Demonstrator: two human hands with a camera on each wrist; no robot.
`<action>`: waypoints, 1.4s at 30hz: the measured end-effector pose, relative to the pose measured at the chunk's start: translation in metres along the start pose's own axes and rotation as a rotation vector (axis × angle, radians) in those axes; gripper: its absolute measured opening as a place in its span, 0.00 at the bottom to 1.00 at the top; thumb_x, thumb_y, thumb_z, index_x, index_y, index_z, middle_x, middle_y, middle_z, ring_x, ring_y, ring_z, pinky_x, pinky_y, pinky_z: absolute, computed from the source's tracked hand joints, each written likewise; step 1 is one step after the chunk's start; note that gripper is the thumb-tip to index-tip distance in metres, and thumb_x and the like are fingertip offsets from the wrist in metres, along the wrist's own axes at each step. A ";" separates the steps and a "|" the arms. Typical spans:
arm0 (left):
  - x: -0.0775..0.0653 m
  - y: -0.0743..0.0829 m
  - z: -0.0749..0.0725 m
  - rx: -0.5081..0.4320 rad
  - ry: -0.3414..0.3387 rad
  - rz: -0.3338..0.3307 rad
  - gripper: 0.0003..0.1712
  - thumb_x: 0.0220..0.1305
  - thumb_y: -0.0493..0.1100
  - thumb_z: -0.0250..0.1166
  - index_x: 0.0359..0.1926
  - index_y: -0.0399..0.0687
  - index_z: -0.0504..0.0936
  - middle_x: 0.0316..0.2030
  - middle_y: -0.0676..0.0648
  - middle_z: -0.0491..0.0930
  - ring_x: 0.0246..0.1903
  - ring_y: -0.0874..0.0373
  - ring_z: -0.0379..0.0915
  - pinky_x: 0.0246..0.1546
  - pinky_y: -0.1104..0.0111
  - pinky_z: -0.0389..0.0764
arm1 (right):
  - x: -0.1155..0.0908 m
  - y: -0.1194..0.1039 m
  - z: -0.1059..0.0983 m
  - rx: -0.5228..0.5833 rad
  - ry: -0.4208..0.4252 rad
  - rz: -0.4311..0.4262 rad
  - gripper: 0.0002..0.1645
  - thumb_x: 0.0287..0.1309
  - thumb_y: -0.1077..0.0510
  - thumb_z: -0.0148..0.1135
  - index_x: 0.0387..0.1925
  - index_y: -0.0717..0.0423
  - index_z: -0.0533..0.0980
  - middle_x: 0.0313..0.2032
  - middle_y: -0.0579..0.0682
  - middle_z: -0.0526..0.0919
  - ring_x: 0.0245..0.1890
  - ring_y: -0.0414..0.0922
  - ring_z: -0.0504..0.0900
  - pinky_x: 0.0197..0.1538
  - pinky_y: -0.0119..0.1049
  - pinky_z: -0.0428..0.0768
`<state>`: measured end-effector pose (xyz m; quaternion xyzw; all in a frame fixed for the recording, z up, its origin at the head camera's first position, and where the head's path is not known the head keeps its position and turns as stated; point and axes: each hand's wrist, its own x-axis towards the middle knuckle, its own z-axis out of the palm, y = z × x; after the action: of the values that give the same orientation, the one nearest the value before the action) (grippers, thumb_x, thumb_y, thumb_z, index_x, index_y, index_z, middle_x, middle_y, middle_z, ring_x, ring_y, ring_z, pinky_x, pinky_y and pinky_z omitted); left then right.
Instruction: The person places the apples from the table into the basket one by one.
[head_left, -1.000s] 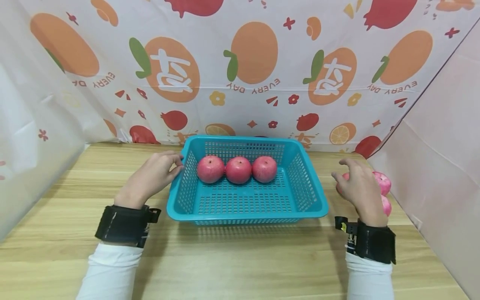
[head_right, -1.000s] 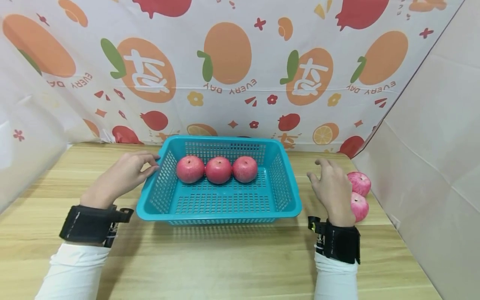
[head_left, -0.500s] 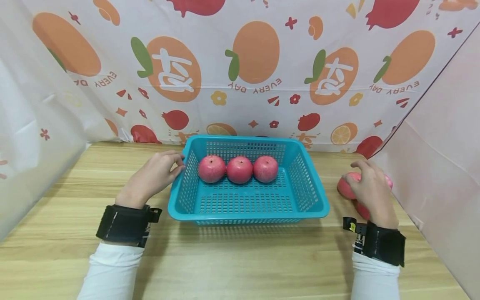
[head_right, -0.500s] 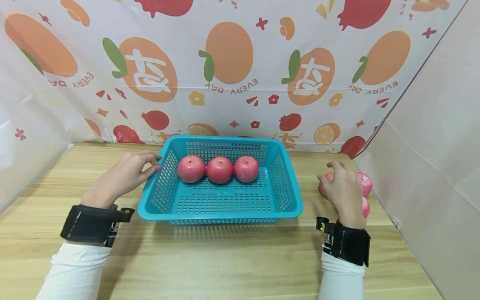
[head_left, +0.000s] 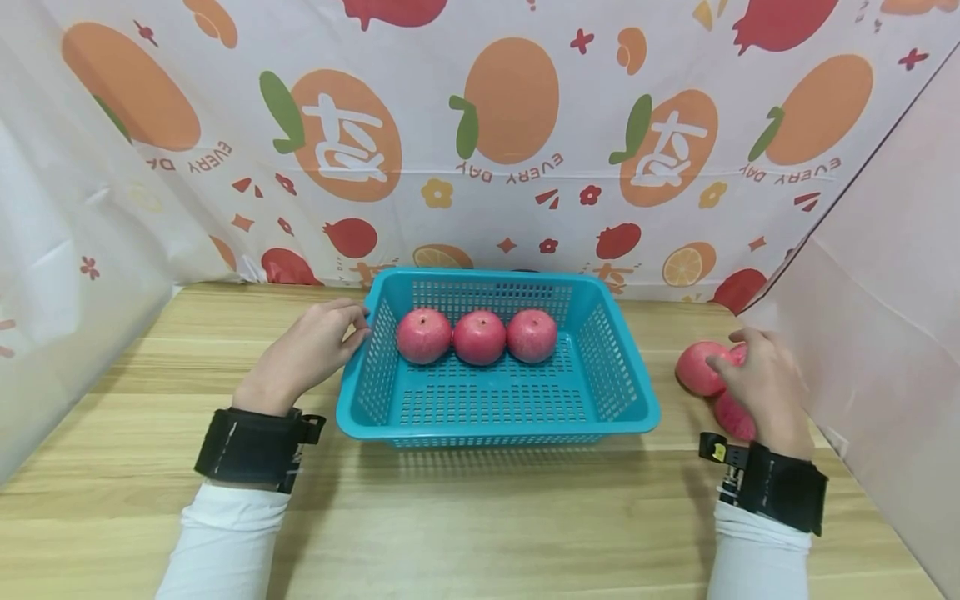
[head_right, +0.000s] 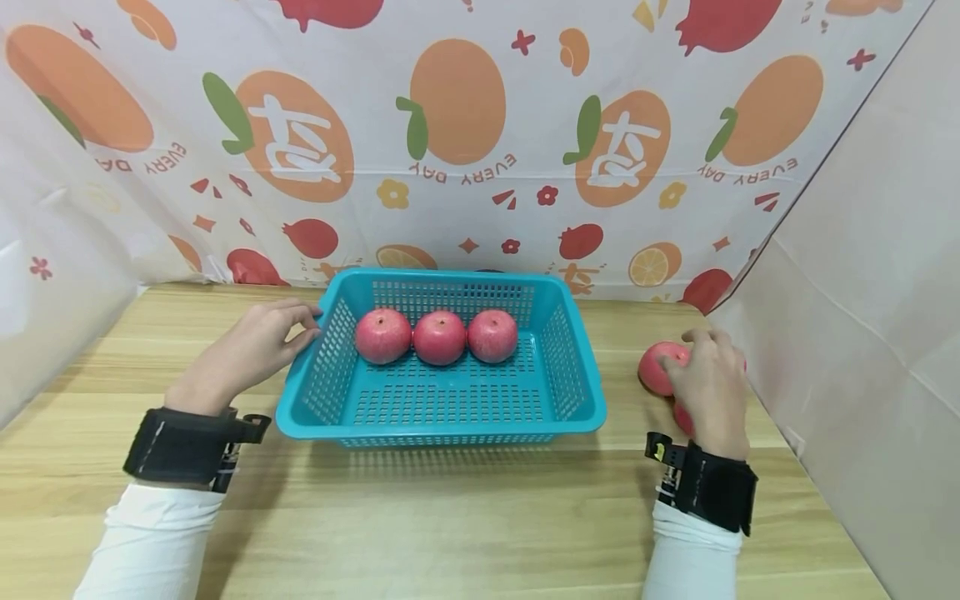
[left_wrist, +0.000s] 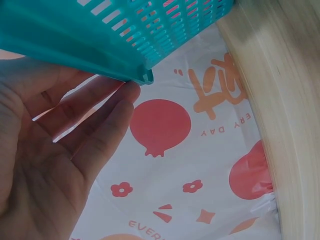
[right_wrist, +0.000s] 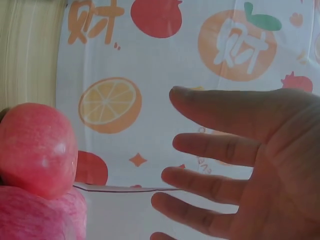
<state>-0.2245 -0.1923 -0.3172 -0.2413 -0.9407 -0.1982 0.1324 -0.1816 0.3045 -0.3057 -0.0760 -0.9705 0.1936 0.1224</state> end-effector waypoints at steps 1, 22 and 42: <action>0.000 0.000 0.000 -0.001 0.000 -0.003 0.13 0.51 0.32 0.65 0.39 0.30 0.78 0.37 0.36 0.77 0.33 0.48 0.74 0.32 0.54 0.81 | 0.000 0.001 0.000 0.001 -0.007 0.018 0.31 0.55 0.53 0.57 0.54 0.70 0.64 0.54 0.73 0.60 0.49 0.66 0.58 0.48 0.67 0.66; -0.003 -0.004 -0.006 -0.030 -0.034 -0.029 0.13 0.54 0.33 0.63 0.42 0.34 0.78 0.44 0.35 0.77 0.41 0.46 0.73 0.38 0.52 0.80 | -0.004 0.025 -0.006 -0.031 -0.131 0.113 0.39 0.53 0.49 0.58 0.57 0.72 0.59 0.50 0.76 0.59 0.47 0.70 0.56 0.41 0.66 0.69; -0.004 -0.003 -0.008 -0.039 -0.039 -0.034 0.08 0.54 0.32 0.62 0.37 0.36 0.80 0.47 0.34 0.75 0.43 0.44 0.71 0.37 0.52 0.80 | -0.003 0.039 -0.004 0.018 -0.288 0.210 0.49 0.48 0.48 0.64 0.60 0.74 0.51 0.48 0.77 0.56 0.45 0.70 0.57 0.33 0.59 0.78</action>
<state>-0.2212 -0.1999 -0.3129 -0.2316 -0.9431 -0.2140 0.1059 -0.1742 0.3409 -0.3185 -0.1473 -0.9629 0.2228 -0.0382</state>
